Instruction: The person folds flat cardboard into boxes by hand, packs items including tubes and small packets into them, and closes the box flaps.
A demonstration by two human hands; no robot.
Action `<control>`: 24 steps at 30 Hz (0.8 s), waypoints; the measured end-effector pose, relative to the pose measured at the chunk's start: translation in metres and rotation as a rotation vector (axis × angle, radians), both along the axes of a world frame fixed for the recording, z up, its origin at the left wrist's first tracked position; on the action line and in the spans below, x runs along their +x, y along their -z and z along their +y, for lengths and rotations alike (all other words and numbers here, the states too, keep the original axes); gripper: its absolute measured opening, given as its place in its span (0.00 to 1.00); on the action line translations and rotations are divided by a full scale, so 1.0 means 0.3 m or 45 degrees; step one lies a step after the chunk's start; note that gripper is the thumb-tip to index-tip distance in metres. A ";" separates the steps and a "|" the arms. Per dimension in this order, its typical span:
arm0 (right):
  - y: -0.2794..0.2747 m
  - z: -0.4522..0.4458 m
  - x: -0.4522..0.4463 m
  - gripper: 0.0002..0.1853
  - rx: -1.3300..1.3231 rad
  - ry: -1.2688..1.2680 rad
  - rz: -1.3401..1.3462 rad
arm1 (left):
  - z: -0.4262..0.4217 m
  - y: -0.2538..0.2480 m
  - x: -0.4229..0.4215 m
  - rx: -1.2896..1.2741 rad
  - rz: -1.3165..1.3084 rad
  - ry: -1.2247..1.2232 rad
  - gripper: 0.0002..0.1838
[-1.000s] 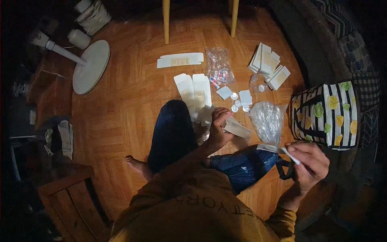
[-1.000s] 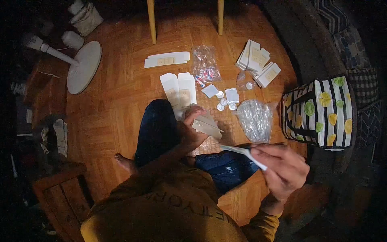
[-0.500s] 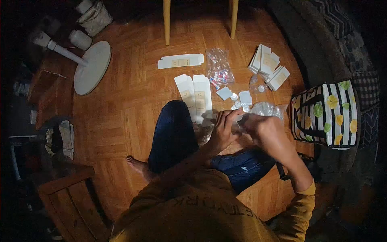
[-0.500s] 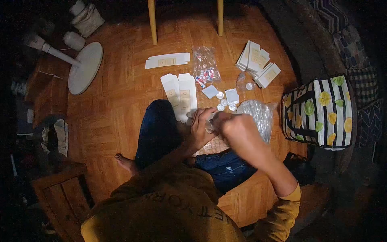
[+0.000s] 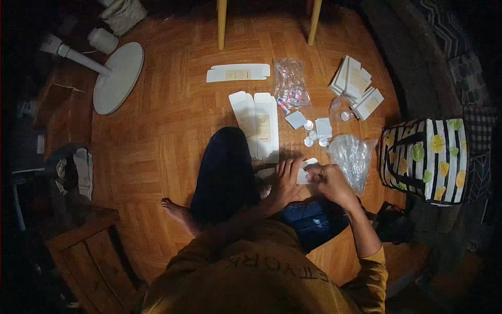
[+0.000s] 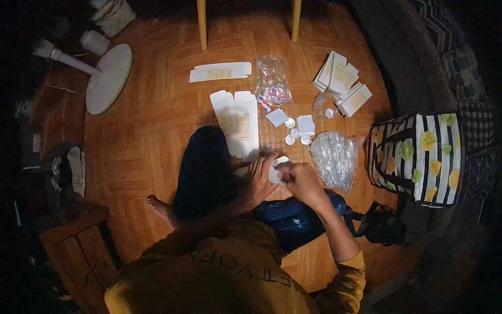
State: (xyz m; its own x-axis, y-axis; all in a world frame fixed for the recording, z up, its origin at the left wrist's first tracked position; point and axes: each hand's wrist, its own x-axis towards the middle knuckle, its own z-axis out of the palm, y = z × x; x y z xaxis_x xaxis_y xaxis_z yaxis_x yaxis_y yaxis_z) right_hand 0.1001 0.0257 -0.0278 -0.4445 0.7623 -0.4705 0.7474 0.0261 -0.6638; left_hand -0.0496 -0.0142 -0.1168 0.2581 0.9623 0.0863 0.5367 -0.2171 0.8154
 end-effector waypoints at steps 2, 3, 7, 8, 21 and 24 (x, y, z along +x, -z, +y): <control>0.055 0.021 -0.001 0.13 0.032 -0.009 0.136 | 0.024 0.009 -0.016 -0.030 0.000 -0.011 0.44; 0.066 0.031 -0.004 0.13 0.032 -0.010 0.138 | 0.033 0.018 -0.023 -0.056 0.003 -0.015 0.44; 0.102 0.080 -0.053 0.15 -0.074 0.132 0.397 | 0.075 0.047 -0.016 0.029 -0.002 -0.243 0.46; 0.110 0.093 -0.063 0.16 -0.012 0.152 0.312 | 0.087 0.046 -0.012 -0.006 -0.018 -0.263 0.46; 0.765 0.579 -0.237 0.15 0.825 0.402 -0.444 | 0.151 0.121 -0.128 -0.312 -0.353 -0.688 0.49; 0.802 0.576 -0.248 0.16 0.922 0.449 -0.486 | 0.142 0.147 -0.123 -0.474 -0.357 -0.688 0.51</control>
